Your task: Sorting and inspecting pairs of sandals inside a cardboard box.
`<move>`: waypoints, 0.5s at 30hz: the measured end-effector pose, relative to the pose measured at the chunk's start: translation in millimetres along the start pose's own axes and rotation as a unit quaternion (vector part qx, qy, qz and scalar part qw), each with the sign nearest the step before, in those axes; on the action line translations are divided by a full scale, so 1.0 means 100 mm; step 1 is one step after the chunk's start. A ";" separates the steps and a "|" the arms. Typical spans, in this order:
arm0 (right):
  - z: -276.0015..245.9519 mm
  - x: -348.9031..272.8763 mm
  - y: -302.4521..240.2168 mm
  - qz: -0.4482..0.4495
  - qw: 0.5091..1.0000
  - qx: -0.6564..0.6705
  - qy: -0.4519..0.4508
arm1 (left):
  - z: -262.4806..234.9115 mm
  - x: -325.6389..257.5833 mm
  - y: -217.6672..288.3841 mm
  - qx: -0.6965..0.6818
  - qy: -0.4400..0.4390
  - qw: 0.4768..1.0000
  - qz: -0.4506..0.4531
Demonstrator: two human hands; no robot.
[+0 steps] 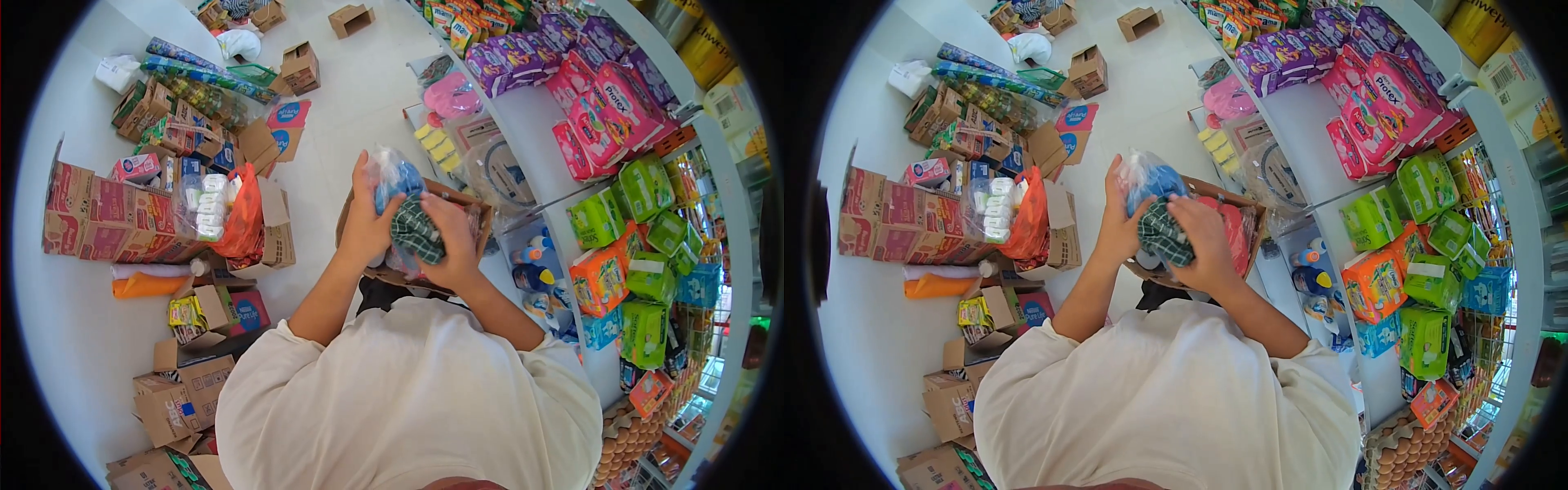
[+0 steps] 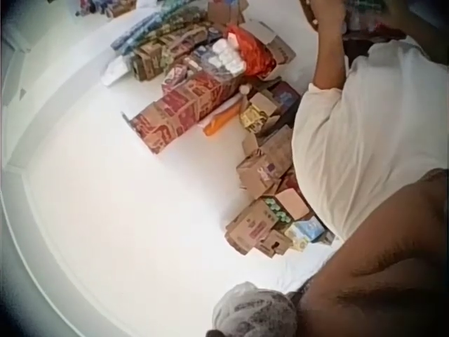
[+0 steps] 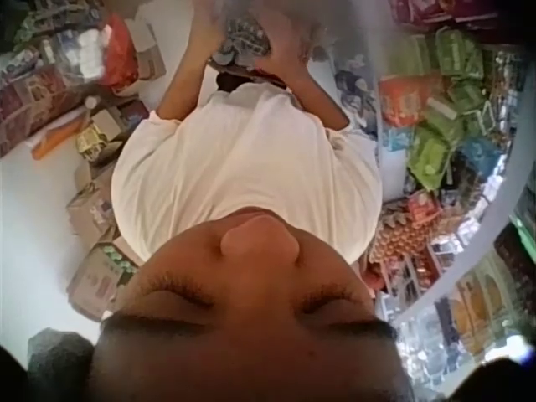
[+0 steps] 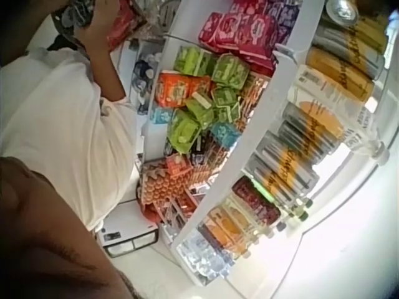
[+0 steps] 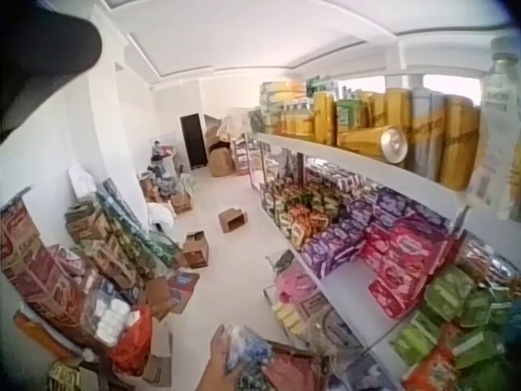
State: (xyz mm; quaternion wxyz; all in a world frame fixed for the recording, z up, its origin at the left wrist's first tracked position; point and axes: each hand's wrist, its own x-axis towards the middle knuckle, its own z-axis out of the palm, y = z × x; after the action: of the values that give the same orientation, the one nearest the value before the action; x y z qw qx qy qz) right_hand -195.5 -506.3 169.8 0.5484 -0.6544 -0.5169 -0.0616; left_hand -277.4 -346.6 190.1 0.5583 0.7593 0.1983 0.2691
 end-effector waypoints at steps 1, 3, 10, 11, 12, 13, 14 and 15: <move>0.10 -0.07 0.02 0.003 1.000 0.003 0.001 | -0.01 0.03 0.02 -0.006 -0.002 1.000 -0.015; 0.12 -0.14 0.00 -0.045 0.998 -0.002 -0.038 | -0.06 0.08 0.04 -0.038 0.010 0.999 -0.004; 0.14 -0.93 0.48 0.069 0.979 -0.026 -0.189 | -0.37 0.14 0.07 -0.084 0.052 0.995 0.004; 0.11 -0.91 0.45 0.159 0.962 -0.019 -0.220 | -0.40 0.12 0.08 -0.080 0.047 0.996 -0.010; 0.07 -0.88 0.44 0.157 0.971 -0.039 -0.178 | -0.39 0.10 0.07 -0.080 0.049 0.996 -0.012; 0.05 -0.83 0.44 0.157 0.970 -0.038 -0.180 | -0.37 0.08 0.06 -0.059 0.045 0.997 0.004; 0.03 -0.72 0.38 0.161 0.982 -0.022 -0.091 | -0.34 0.06 0.06 -0.038 0.040 0.998 0.019; 0.01 -0.59 0.33 0.165 0.986 -0.005 0.002 | -0.31 0.04 0.06 -0.038 0.039 0.998 0.018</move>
State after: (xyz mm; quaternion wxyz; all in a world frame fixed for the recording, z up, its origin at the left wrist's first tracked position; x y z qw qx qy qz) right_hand -198.8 -537.5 109.8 0.5486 -0.7334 -0.4006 0.0258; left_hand -293.8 -323.4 203.1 0.5736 0.7301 0.1957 0.3155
